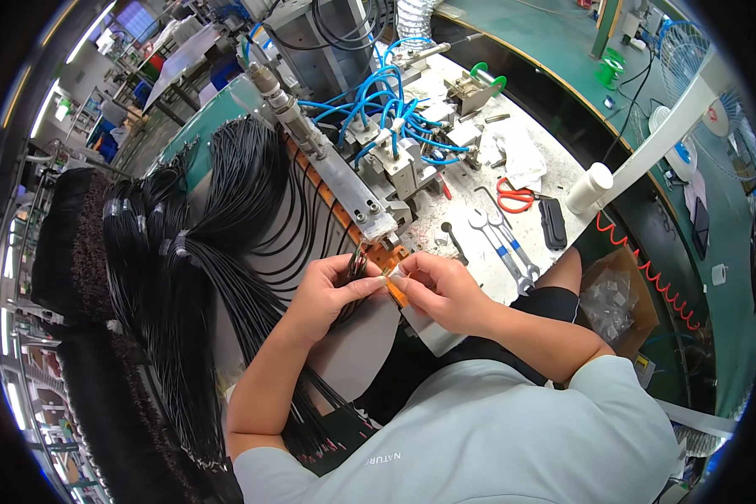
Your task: The person processes black cables by manually inserting them into an automated assembly machine at a manufacturing station.
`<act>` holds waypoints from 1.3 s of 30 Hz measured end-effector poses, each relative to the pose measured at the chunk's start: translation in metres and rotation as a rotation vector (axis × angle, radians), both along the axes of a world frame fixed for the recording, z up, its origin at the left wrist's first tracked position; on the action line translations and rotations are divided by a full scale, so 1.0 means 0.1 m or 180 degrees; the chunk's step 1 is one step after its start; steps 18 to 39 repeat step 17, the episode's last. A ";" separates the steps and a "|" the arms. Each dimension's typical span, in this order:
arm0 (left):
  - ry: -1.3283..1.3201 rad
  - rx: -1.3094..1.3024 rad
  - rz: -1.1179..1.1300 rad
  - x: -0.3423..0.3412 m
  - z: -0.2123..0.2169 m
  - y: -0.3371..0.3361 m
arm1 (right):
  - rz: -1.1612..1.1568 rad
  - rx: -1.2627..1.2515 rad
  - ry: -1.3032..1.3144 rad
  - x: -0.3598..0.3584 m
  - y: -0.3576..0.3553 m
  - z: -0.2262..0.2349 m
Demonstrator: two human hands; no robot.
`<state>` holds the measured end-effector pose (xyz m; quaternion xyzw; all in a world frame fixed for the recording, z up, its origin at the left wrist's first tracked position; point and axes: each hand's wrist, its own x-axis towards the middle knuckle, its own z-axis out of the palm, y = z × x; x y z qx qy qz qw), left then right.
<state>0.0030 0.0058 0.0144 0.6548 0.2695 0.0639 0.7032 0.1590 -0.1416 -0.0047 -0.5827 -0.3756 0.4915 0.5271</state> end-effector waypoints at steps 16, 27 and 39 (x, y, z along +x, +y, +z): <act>0.0023 0.1540 -0.0126 -0.08 0.17 -0.16 | -0.0632 -0.0097 -0.0724 0.25 0.20 -0.57; -0.0227 0.1503 -0.0184 -0.09 0.10 -0.11 | -0.0610 -0.0164 -0.0644 0.25 0.19 -0.60; -0.0227 0.1503 -0.0184 -0.09 0.10 -0.11 | -0.0610 -0.0164 -0.0644 0.25 0.19 -0.60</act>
